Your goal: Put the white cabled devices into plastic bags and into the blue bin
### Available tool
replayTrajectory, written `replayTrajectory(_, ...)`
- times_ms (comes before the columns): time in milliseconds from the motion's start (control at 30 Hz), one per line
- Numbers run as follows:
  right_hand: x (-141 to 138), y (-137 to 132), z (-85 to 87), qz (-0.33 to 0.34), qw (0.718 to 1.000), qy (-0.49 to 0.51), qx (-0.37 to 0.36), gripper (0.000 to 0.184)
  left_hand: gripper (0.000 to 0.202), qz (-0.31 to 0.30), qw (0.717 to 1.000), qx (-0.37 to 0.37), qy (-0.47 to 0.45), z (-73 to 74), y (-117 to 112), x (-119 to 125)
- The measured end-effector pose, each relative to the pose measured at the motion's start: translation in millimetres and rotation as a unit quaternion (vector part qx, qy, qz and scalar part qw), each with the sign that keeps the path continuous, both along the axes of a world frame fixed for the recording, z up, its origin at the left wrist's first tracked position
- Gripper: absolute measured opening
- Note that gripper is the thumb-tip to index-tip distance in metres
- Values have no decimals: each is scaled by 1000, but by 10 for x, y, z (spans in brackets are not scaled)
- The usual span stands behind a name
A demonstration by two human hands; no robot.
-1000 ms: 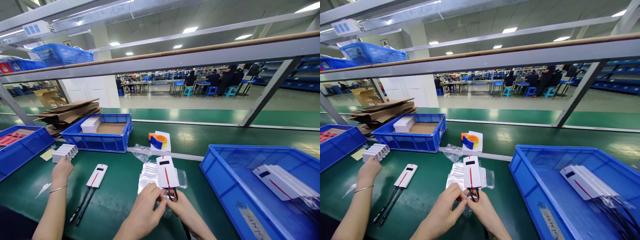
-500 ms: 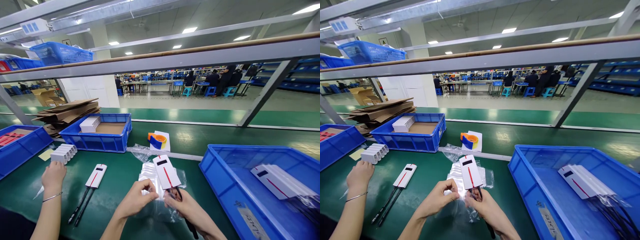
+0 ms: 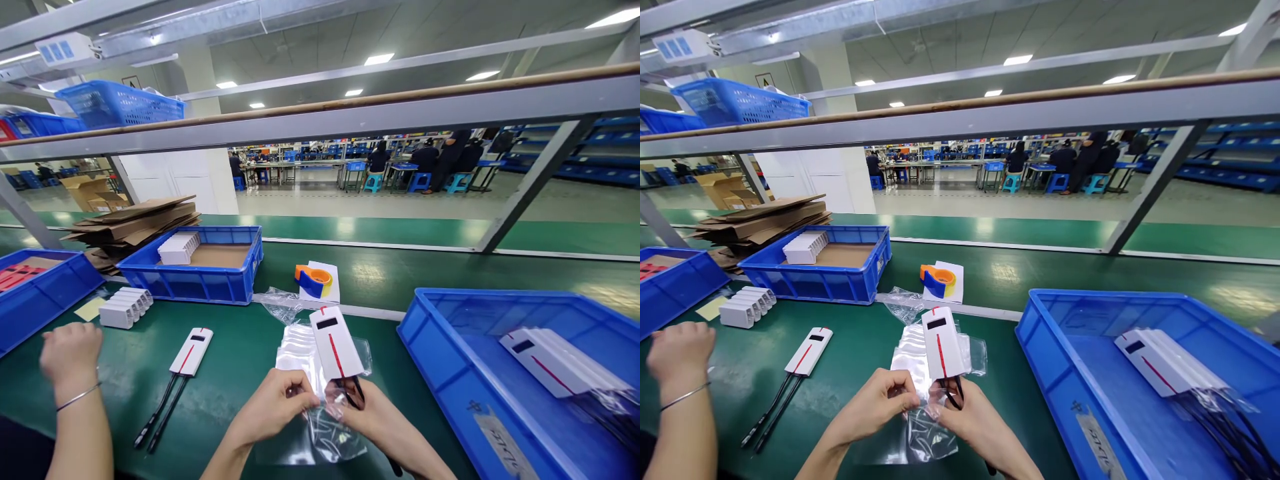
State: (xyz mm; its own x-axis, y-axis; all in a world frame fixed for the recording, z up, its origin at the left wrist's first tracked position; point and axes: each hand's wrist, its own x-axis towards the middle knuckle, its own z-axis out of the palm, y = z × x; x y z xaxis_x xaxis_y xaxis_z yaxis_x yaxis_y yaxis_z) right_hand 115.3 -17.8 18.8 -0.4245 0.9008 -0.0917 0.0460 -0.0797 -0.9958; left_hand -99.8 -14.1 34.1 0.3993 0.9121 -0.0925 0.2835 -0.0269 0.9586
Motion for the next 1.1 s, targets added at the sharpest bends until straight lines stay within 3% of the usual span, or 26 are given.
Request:
replayTrajectory(133, -20, 39, 21, -26, 999, -25, 11, 38, 25, 8, 1000, -10, -26, -48, -32, -2)
replayTrajectory(333, -80, 40, -1, -65, 997, -34, 28, 35, 49, 51, 997, 50, 25, -124, -80, -20)
replayTrajectory(467, -37, -1, 10, -84, 996, -34, 24, 43, 54, 70, 996, 52, 21, -198, -39, -142)
replayTrajectory(667, 49, -56, 26, -31, 993, 79, -87, 69, 61, 149, 986, 72, -11, -211, 15, -524)
replayTrajectory(900, 96, -95, -104, 2, 977, 152, -147, 76, 63, 146, 986, 70, -35, -212, -65, -635)
replayTrajectory(967, 196, -134, -93, -2, 986, 110, -127, 71, 64, 132, 987, 79, -37, -190, -75, -669)
replayTrajectory(1033, 303, -196, -59, -28, 998, -14, -57, 64, 64, 111, 989, 88, -37, -159, -77, -713)
replayTrajectory(1100, 387, -279, -20, -50, 986, -159, 20, 64, 64, 87, 991, 95, -33, -126, -71, -749)
